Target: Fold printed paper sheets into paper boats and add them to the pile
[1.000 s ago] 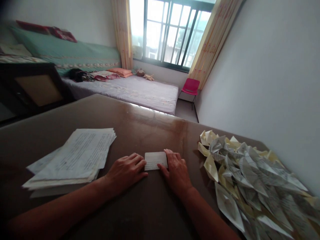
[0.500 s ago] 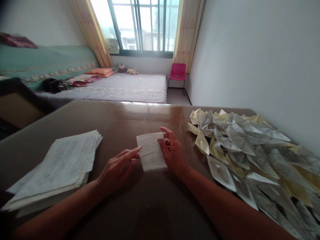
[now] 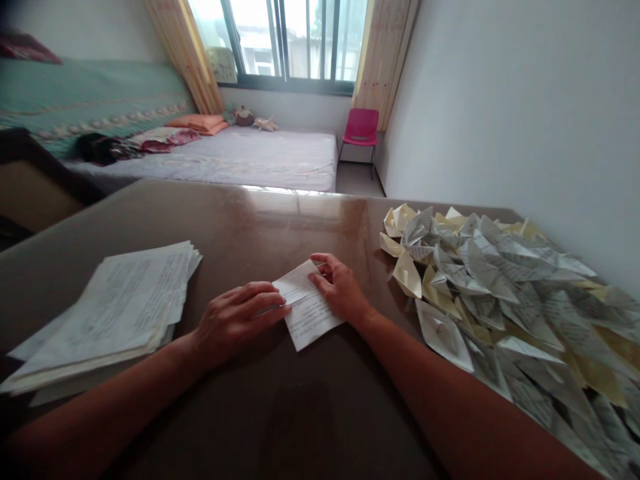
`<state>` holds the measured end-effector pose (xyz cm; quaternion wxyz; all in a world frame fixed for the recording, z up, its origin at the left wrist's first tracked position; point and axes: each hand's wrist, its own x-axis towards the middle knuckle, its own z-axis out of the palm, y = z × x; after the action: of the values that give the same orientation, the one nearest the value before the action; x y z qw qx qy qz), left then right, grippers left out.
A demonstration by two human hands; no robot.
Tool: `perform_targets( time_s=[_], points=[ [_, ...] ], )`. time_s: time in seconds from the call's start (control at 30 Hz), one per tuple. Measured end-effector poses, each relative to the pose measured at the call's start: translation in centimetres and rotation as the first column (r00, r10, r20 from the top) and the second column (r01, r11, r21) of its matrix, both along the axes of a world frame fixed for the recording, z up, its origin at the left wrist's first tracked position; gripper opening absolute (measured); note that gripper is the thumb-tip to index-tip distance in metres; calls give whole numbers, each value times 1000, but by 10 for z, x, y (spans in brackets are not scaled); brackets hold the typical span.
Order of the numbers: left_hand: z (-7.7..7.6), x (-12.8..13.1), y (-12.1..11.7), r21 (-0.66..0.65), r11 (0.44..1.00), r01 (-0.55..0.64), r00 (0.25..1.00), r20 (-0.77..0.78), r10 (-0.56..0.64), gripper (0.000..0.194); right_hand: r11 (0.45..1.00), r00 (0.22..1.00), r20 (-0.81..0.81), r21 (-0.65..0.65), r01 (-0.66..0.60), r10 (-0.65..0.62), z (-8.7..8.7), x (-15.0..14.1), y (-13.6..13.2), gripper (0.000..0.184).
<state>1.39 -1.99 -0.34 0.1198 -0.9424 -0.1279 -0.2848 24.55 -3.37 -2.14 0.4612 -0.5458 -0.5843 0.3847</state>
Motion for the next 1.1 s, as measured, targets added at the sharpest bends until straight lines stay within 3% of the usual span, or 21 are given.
perform_targets(
  time_s=[0.07,0.13,0.2,0.27,0.3,0.37,0.43,0.53,0.67,0.87,1.0,1.1],
  points=[
    [0,0,1,-2,1000,-28,999,-17,28,17,989,986,140,134,68,-87,6,2,-3,35],
    [-1,-1,2,-22,995,-93,995,-27,92,14,937,932,303,336,92,-200,17,3,-9,36],
    [-1,-1,4,-73,985,-153,988,-26,152,14,905,881,454,418,-80,-132,28,3,-17,32],
    [-2,-2,4,-144,972,-185,983,-21,184,15,872,771,629,318,-372,99,36,0,-25,42],
    [-3,-2,4,-177,966,-190,982,-22,189,16,855,701,696,260,-448,156,37,-2,-28,46],
    [-4,-1,2,-226,957,-183,983,-34,180,17,853,602,778,178,-490,183,36,-4,-31,42],
    [-3,0,-1,-255,953,-163,986,-63,152,18,868,569,803,145,-475,176,32,-3,-31,24],
    [-2,-1,-3,-281,950,-135,987,-118,105,20,857,586,773,112,-503,242,27,4,-27,12],
    [0,-5,-1,-298,947,-119,985,-159,74,26,860,659,687,97,-501,307,24,9,-24,19],
    [1,-9,2,-308,949,-66,985,-172,12,28,957,701,681,0,-290,212,19,3,-26,35],
    [2,-8,2,-309,948,-73,984,-177,19,28,984,730,671,7,-180,129,19,-2,-29,32],
    [3,-8,1,-306,949,-80,984,-178,26,28,985,751,652,32,-167,107,20,-3,-30,33]
  ],
)
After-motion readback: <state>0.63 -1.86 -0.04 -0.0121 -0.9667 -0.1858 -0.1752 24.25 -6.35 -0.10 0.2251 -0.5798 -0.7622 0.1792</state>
